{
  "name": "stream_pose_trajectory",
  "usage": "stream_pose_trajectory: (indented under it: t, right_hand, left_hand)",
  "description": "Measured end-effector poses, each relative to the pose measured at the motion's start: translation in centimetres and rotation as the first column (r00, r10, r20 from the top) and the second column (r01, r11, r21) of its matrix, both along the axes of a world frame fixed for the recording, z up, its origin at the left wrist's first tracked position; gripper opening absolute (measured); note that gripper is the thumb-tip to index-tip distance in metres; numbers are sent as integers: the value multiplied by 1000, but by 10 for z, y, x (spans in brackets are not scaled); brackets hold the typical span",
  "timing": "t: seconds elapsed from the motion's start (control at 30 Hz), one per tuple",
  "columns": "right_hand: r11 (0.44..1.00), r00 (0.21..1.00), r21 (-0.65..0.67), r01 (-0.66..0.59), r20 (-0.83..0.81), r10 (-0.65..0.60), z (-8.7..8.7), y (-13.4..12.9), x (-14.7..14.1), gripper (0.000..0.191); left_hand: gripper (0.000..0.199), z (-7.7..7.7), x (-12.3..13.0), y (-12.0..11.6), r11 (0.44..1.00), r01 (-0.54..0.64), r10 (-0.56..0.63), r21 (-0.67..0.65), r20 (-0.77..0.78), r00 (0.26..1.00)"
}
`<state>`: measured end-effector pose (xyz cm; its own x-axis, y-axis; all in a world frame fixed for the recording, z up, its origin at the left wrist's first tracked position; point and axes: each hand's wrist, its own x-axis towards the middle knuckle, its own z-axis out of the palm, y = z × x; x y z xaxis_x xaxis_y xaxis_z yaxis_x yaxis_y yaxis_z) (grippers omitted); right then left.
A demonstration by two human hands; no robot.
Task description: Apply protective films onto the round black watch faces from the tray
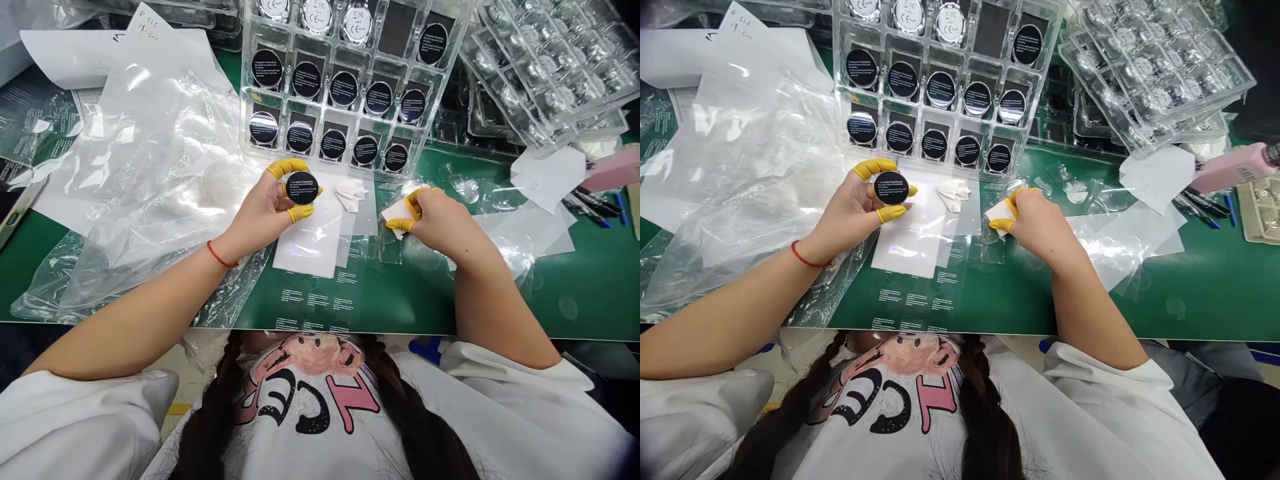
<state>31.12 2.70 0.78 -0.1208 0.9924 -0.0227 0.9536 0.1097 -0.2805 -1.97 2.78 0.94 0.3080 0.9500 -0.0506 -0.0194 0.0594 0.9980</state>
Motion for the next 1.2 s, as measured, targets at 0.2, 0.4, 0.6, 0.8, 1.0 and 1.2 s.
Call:
stream_pose_trajectory:
  t: [0.2, 0.4, 0.6, 0.8, 1.0, 1.2]
  right_hand:
    - [997, 956, 74, 12, -292, 11, 31, -9, -50, 8]
    - [928, 839, 337, -162, -448, 309, 32, -19, -120, 17]
    - [861, 930, 419, -288, -91, 355, 2, -15, -144, 18]
    - [914, 948, 329, -238, -125, 291, 3, 3, -136, 7]
    - [859, 872, 417, -298, -248, 423, 18, -6, -129, 20]
    - [786, 874, 442, -432, -10, 486, 5, -18, -132, 31]
  left_hand:
    - [59, -1, -3, -1, 986, 160, -161, -43, -41, 986]
    - [58, -1, 2, -5, 978, 188, -190, -92, -9, 982]
    - [53, -5, 5, -8, 978, 178, -181, -113, -16, 983]
    - [57, -9, 4, -6, 966, 209, -213, -150, -9, 977]
    - [58, -2, 6, -6, 966, 194, -200, -174, -17, 980]
    - [63, -3, 6, -6, 972, 181, -197, -152, -92, 976]
